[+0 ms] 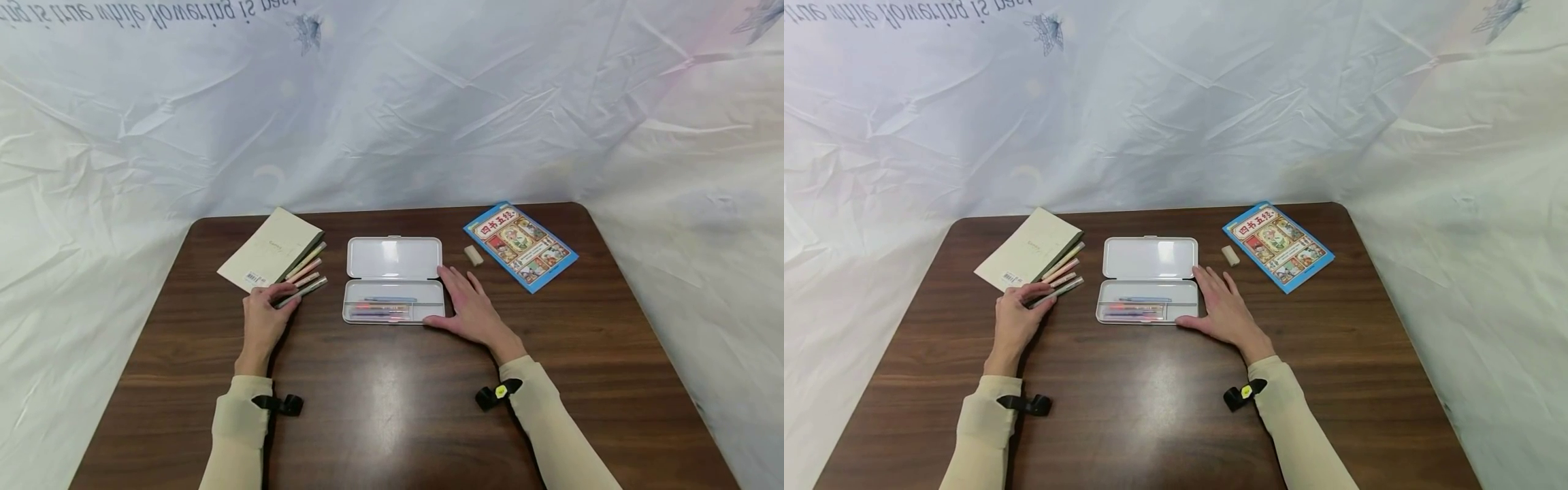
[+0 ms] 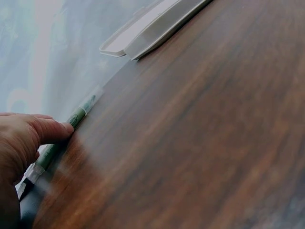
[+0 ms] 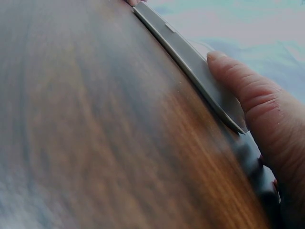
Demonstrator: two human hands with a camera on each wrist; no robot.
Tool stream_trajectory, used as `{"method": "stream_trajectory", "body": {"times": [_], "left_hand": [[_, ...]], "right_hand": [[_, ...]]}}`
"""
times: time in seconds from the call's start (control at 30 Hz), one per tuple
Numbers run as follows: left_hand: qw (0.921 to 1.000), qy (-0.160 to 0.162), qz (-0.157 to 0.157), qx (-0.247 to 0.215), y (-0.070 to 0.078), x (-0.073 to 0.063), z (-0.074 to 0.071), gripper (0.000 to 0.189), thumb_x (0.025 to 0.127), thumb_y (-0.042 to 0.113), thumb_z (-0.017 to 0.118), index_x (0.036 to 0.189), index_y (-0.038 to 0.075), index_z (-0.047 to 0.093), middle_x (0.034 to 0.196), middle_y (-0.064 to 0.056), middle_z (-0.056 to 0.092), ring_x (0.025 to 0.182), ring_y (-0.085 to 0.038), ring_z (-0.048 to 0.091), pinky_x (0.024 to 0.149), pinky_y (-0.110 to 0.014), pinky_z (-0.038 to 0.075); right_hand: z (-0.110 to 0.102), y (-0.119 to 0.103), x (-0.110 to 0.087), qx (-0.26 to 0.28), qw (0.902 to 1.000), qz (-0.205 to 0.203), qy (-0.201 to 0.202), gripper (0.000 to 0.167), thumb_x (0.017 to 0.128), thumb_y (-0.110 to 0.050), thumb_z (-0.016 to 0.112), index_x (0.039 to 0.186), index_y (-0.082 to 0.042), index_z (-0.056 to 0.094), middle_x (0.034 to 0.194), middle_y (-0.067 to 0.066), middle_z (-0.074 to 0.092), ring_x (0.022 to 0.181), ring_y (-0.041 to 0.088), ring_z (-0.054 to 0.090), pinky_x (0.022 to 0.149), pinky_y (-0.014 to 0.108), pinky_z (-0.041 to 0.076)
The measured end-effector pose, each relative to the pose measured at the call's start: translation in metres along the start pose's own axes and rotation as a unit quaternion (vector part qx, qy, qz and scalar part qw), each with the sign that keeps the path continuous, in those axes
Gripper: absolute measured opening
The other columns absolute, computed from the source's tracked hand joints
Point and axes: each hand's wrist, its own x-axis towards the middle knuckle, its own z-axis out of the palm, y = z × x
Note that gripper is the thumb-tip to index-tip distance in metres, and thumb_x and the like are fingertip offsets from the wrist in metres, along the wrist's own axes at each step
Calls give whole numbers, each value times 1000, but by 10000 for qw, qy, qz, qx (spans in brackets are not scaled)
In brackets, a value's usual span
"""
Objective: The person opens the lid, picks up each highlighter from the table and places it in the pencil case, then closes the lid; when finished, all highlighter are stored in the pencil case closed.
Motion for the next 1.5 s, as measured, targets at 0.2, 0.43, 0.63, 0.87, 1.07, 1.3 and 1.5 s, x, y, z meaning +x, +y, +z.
{"method": "stream_trajectory", "body": {"times": [0.2, 0.43, 0.63, 0.87, 1.07, 1.3, 1.5], "left_hand": [[9999, 122, -45, -27, 1, -1, 1, 23, 85, 4, 87, 108, 4, 80, 101, -16, 80, 102, -32, 54, 105, -55, 30], [9993, 287, -197, -103, 5, -1, 1, 24, 86, 5, 88, 109, 5, 81, 102, -16, 80, 98, -28, 54, 92, -47, 35], [9988, 416, -176, -199, 8, 0, 4, 25, 86, 6, 89, 110, 5, 81, 101, -15, 81, 94, -27, 54, 87, -42, 35], [9978, 393, -132, -521, 18, 2, 14, 23, 86, 9, 89, 108, 8, 82, 102, -11, 81, 95, -17, 55, 88, -32, 37], [9961, 159, 188, -842, 31, 6, 31, 26, 84, 4, 90, 108, 4, 81, 103, -9, 81, 97, -18, 57, 85, -26, 37], [9946, -313, 404, -901, 48, 11, 50, 22, 84, 6, 90, 105, 9, 81, 104, -7, 79, 106, -23, 60, 92, -31, 42], [9929, -772, 563, -712, 62, 11, 63, 23, 84, 5, 89, 106, 10, 82, 103, -7, 77, 94, -22, 55, 85, -36, 41]], "right_hand": [[-1, 1, 0, -15, 10000, 4, -14, 115, 86, -72, 72, 169, -12, 21, 173, 13, 30, 161, 31, 21, 129, 54, 5], [-1, 1, 1, -18, 10000, -8, 16, 114, 86, -72, 73, 169, -11, 22, 172, 13, 30, 161, 31, 22, 129, 54, 5], [-1, 1, 1, -25, 10000, -34, 38, 114, 86, -72, 73, 169, -11, 22, 172, 13, 30, 161, 31, 22, 129, 55, 5], [-2, 1, 1, -6, 10000, -31, 47, 115, 86, -71, 73, 169, -11, 22, 172, 13, 30, 161, 31, 21, 129, 54, 5], [-1, 2, 0, -23, 10000, -44, 44, 115, 86, -72, 73, 169, -12, 21, 172, 12, 30, 161, 30, 21, 129, 54, 5], [0, 2, 0, 19, 10000, -70, 56, 115, 86, -73, 72, 169, -13, 21, 173, 12, 29, 161, 30, 21, 129, 55, 5], [2, 2, 0, 32, 10000, -63, 57, 115, 86, -74, 71, 169, -12, 21, 172, 12, 30, 161, 31, 21, 129, 55, 5]]}}
